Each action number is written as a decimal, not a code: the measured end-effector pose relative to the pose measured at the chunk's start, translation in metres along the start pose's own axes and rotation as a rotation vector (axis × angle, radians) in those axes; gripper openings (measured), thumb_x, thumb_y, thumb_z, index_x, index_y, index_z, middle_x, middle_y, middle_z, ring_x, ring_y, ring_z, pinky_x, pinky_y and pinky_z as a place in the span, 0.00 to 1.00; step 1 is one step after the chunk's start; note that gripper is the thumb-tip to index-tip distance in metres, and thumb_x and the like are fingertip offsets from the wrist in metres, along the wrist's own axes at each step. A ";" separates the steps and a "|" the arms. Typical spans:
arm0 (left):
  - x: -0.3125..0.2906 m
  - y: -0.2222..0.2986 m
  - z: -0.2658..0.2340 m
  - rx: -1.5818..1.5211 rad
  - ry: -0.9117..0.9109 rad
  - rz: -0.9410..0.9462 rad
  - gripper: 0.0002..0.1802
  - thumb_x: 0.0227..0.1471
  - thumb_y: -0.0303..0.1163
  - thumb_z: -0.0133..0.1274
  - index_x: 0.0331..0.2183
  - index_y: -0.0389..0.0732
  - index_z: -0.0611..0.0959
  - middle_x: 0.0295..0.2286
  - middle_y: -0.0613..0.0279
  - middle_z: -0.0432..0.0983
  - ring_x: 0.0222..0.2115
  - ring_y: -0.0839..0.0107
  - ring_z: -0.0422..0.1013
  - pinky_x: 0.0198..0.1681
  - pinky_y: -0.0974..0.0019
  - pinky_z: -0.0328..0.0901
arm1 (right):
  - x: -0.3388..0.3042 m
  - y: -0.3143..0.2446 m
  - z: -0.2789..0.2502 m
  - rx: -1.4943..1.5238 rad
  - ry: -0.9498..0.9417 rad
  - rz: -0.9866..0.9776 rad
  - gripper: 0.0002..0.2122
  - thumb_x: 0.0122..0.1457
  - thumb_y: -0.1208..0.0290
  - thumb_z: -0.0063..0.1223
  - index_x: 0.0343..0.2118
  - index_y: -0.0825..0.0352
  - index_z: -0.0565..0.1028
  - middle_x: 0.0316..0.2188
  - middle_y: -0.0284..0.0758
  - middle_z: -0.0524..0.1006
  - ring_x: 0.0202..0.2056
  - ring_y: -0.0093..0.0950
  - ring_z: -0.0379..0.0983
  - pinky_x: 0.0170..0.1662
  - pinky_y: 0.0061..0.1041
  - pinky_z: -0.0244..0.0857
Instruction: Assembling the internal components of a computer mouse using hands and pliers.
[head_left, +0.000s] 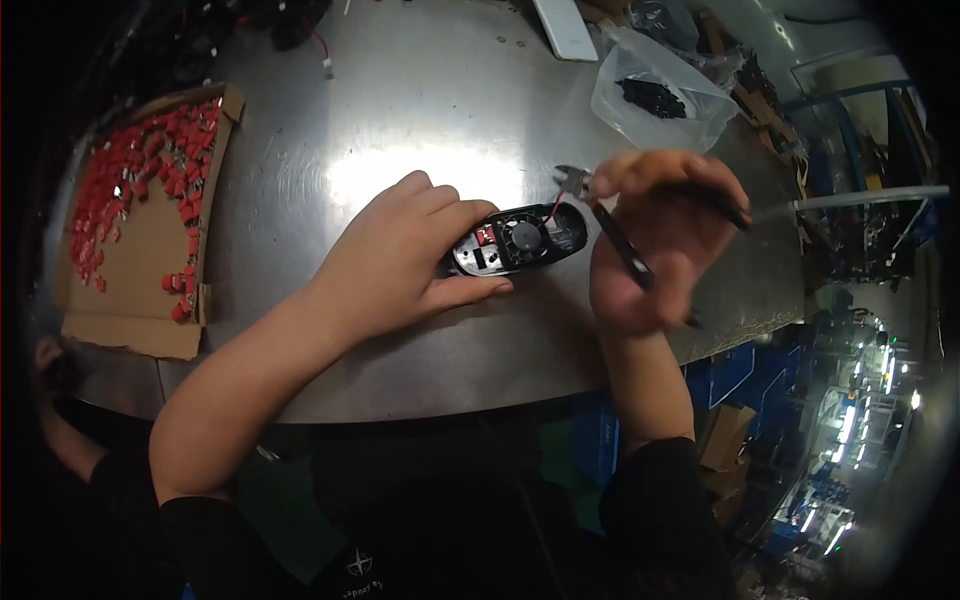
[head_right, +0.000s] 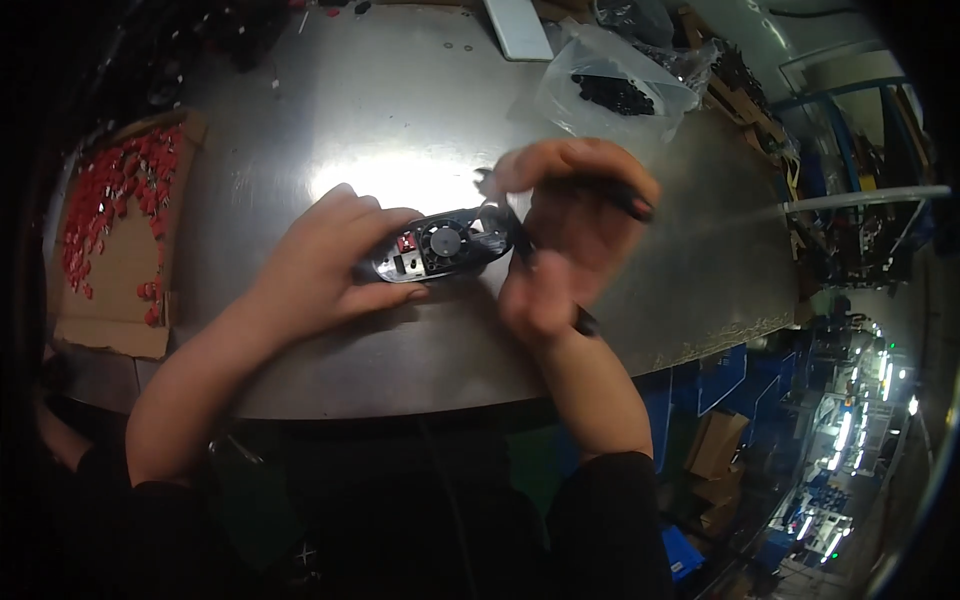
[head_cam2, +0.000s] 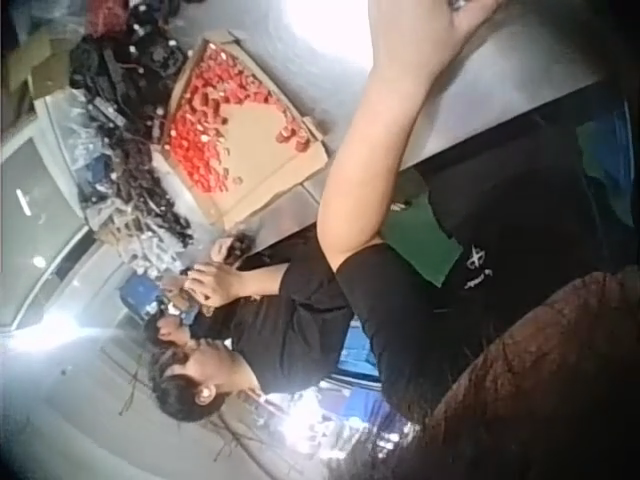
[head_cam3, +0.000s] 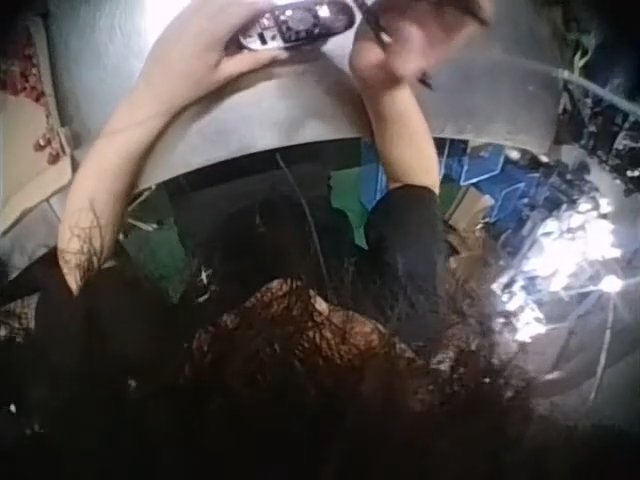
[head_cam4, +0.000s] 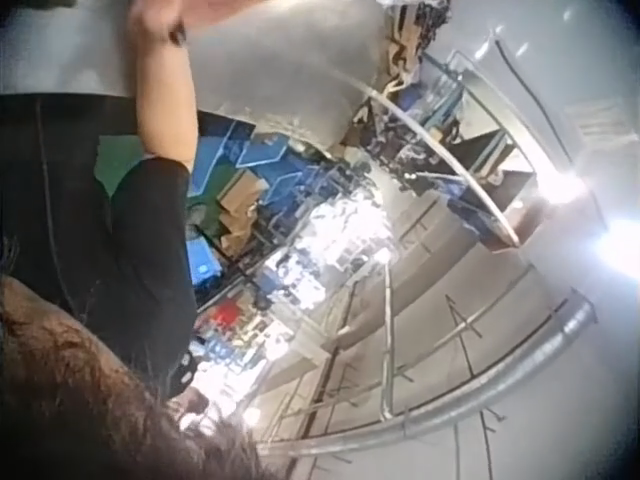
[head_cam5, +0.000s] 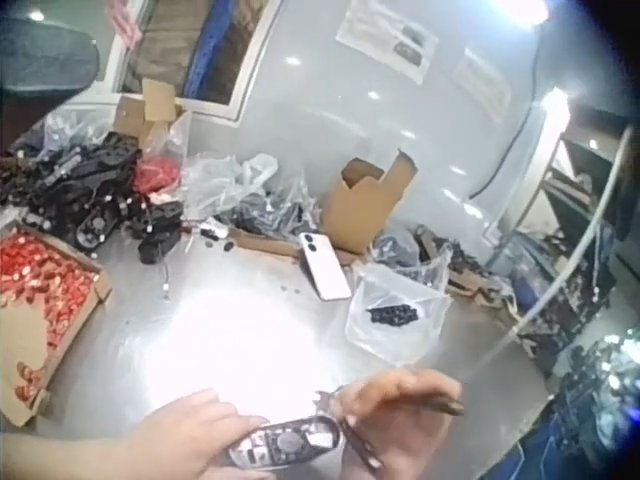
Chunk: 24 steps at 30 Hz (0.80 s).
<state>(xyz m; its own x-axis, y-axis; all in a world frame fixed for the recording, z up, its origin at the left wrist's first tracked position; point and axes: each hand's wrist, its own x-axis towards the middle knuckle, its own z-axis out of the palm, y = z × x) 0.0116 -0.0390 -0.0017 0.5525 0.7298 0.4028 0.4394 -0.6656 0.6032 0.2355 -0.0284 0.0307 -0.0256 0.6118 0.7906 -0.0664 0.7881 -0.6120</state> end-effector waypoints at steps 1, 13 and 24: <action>0.002 0.000 0.000 0.011 -0.008 -0.010 0.31 0.46 0.51 0.70 0.46 0.40 0.84 0.33 0.57 0.77 0.36 0.56 0.70 0.41 0.55 0.68 | 0.004 0.010 -0.009 -0.117 -0.049 -0.030 0.29 0.57 0.63 0.54 0.61 0.66 0.63 0.40 0.41 0.73 0.38 0.31 0.70 0.43 0.32 0.66; 0.002 -0.011 -0.014 -0.159 0.110 0.029 0.31 0.44 0.41 0.69 0.48 0.37 0.81 0.43 0.53 0.76 0.47 0.54 0.74 0.52 0.58 0.70 | 0.011 0.057 -0.062 -1.066 -0.166 0.406 0.46 0.51 0.49 0.72 0.69 0.67 0.64 0.55 0.47 0.76 0.49 0.40 0.76 0.49 0.36 0.72; -0.001 -0.004 -0.052 -0.012 0.295 -0.090 0.33 0.49 0.36 0.70 0.55 0.37 0.79 0.47 0.52 0.79 0.48 0.62 0.76 0.51 0.59 0.72 | 0.015 0.057 -0.044 -1.175 -0.377 0.503 0.45 0.48 0.53 0.73 0.68 0.66 0.65 0.62 0.49 0.71 0.62 0.46 0.69 0.64 0.42 0.63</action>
<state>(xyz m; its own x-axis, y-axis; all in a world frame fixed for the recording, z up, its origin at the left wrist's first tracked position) -0.0274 -0.0290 0.0317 0.2815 0.8007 0.5288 0.4681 -0.5957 0.6527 0.2754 0.0282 0.0070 -0.0786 0.9458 0.3151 0.9209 0.1900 -0.3403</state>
